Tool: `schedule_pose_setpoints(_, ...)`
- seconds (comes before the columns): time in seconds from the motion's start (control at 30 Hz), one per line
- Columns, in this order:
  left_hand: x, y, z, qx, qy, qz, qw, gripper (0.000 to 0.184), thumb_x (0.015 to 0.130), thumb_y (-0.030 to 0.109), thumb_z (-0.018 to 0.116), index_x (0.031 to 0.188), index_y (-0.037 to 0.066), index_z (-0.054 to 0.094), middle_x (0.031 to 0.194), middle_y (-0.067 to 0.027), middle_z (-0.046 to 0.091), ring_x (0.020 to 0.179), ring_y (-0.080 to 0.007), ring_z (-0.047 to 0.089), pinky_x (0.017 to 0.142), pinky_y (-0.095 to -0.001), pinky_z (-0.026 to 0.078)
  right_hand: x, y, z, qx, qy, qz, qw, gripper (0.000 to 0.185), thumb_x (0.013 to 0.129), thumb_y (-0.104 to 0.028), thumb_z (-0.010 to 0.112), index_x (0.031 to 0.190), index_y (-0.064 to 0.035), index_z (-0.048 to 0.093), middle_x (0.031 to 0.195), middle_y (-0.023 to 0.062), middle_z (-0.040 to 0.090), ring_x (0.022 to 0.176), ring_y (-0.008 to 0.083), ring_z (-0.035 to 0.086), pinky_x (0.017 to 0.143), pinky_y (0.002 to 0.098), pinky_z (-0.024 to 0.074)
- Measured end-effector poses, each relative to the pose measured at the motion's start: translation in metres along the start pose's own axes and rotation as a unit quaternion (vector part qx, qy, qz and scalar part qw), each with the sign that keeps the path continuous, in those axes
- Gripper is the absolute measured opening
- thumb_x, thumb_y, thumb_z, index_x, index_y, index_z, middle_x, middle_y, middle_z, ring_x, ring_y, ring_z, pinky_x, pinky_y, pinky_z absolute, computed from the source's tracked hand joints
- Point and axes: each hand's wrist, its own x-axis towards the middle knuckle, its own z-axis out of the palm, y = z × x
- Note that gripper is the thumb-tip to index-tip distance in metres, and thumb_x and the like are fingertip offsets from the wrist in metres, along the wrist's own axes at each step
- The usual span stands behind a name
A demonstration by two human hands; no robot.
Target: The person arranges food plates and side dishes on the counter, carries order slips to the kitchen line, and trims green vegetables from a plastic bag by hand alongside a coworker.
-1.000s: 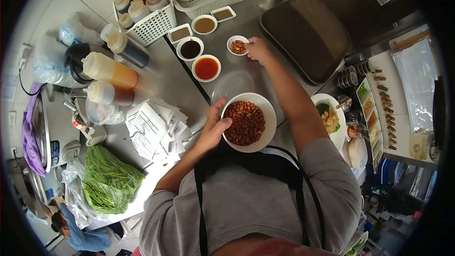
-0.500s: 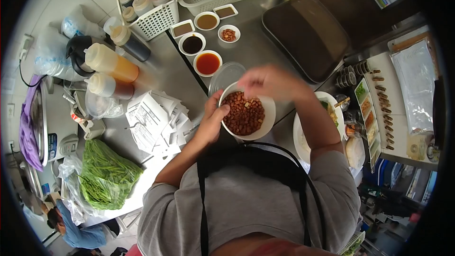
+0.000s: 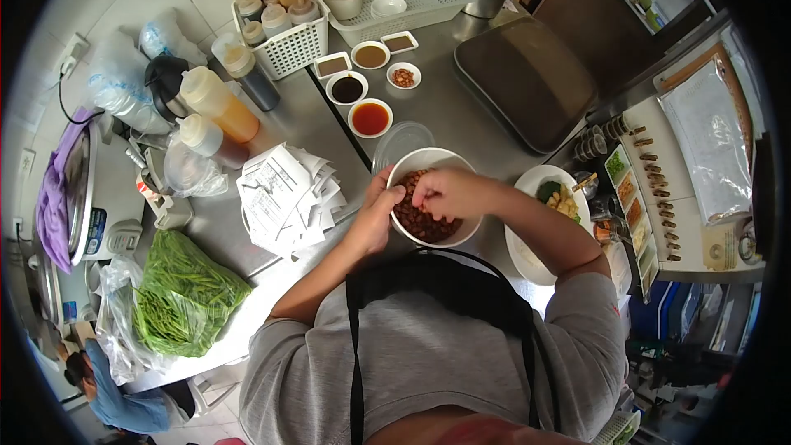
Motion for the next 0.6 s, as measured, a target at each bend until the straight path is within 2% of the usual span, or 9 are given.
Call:
schedule_pose_setpoints(0.1, -0.013, 0.007, 0.001, -0.011, -0.021, 0.006, 1.000, 0.052, 0.078, 0.013, 0.043, 0.125, -0.001, 0.026, 0.117, -0.0130, 0.042, 0.107, -0.0200, 0.043, 0.090, -0.0315, 0.035, -0.007, 0.002, -0.011, 0.359, -0.043, -0.062, 0.930, 0.019, 0.075, -0.003, 0.039, 0.087, -0.0007, 0.054, 0.077, 0.0062, 0.054, 0.066, 0.0163, 0.054, 0.059, 0.0293, 0.0445)
schedule_pose_setpoints(0.13, -0.018, 0.010, 0.004, -0.010, -0.018, 0.006, 1.000, 0.052, 0.078, 0.013, 0.043, 0.125, -0.001, 0.026, 0.117, -0.0133, 0.042, 0.108, -0.0202, 0.043, 0.090, -0.0318, 0.035, -0.008, 0.005, -0.011, 0.413, -0.076, -0.114, 0.901, 0.020, 0.080, -0.011, 0.041, 0.093, -0.0010, 0.051, 0.081, 0.0078, 0.054, 0.070, 0.0183, 0.054, 0.064, 0.0303, 0.0459)
schedule_pose_setpoints(0.23, -0.035, 0.016, 0.011, -0.013, -0.026, 0.012, 1.000, 0.053, 0.077, 0.014, 0.043, 0.125, 0.000, 0.026, 0.118, -0.0141, 0.041, 0.109, -0.0210, 0.042, 0.092, -0.0329, 0.034, -0.018, -0.002, -0.001, 0.568, -0.070, -0.141, 0.808, 0.027, 0.085, -0.024, 0.038, 0.098, -0.0022, 0.049, 0.086, 0.0081, 0.053, 0.076, 0.0192, 0.054, 0.070, 0.0328, 0.0465)
schedule_pose_setpoints(0.27, -0.041, 0.017, 0.010, -0.018, -0.037, 0.014, 0.999, 0.053, 0.077, 0.015, 0.043, 0.125, 0.000, 0.026, 0.118, -0.0143, 0.041, 0.110, -0.0214, 0.042, 0.093, -0.0333, 0.034, -0.021, -0.002, 0.003, 0.583, -0.086, -0.184, 0.787, 0.041, 0.087, -0.037, 0.037, 0.105, -0.0019, 0.047, 0.092, 0.0106, 0.052, 0.084, 0.0233, 0.053, 0.076, 0.0362, 0.0455)
schedule_pose_setpoints(0.37, -0.059, 0.022, 0.015, -0.038, -0.073, 0.002, 0.997, 0.061, 0.075, 0.020, 0.049, 0.127, 0.002, 0.023, 0.122, -0.0152, 0.037, 0.113, -0.0230, 0.039, 0.096, -0.0357, 0.032, -0.053, -0.036, 0.017, 0.623, -0.066, -0.234, 0.743, 0.046, 0.087, -0.041, 0.034, 0.106, -0.0020, 0.047, 0.096, 0.0116, 0.051, 0.092, 0.0274, 0.053, 0.082, 0.0399, 0.0430)
schedule_pose_setpoints(0.43, -0.075, 0.033, 0.025, -0.054, -0.095, -0.008, 0.994, 0.065, 0.073, 0.022, 0.052, 0.128, 0.002, 0.021, 0.123, -0.0153, 0.036, 0.115, -0.0238, 0.037, 0.097, -0.0366, 0.031, -0.095, -0.078, 0.035, 0.597, -0.046, -0.273, 0.753, 0.050, 0.087, -0.045, 0.032, 0.106, -0.0012, 0.046, 0.099, 0.0142, 0.050, 0.100, 0.0329, 0.049, 0.088, 0.0432, 0.0380)
schedule_pose_setpoints(0.5, -0.076, 0.026, 0.019, -0.036, -0.110, -0.015, 0.993, 0.071, 0.072, 0.025, 0.056, 0.128, 0.003, 0.019, 0.125, -0.0156, 0.034, 0.117, -0.0256, 0.035, 0.097, -0.0382, 0.030, -0.145, -0.114, 0.064, 0.502, -0.079, -0.340, 0.791, 0.069, 0.083, -0.056, 0.029, 0.120, 0.0018, 0.032, 0.106, 0.0185, 0.049, 0.099, 0.0307, 0.050, 0.088, 0.0406, 0.0381)
schedule_pose_setpoints(0.53, -0.080, 0.025, 0.020, -0.042, -0.117, -0.021, 0.992, 0.071, 0.073, 0.025, 0.056, 0.129, 0.003, 0.018, 0.126, -0.0156, 0.034, 0.118, -0.0257, 0.034, 0.098, -0.0383, 0.030, -0.157, -0.118, 0.077, 0.408, -0.158, -0.417, 0.796, 0.075, 0.082, -0.060, 0.028, 0.123, 0.0021, 0.027, 0.112, 0.0209, 0.045, 0.103, 0.0320, 0.048, 0.090, 0.0424, 0.0352)
schedule_pose_setpoints(0.6, -0.087, 0.023, 0.021, -0.046, -0.118, -0.035, 0.991, 0.072, 0.073, 0.027, 0.056, 0.129, 0.003, 0.017, 0.127, -0.0156, 0.032, 0.119, -0.0259, 0.033, 0.098, -0.0386, 0.028, -0.172, -0.131, 0.103, 0.343, -0.258, -0.559, 0.710, 0.087, 0.078, -0.064, 0.031, 0.125, 0.0084, 0.020, 0.125, 0.0260, 0.030, 0.115, 0.0327, 0.035, 0.097, 0.0431, 0.0271)
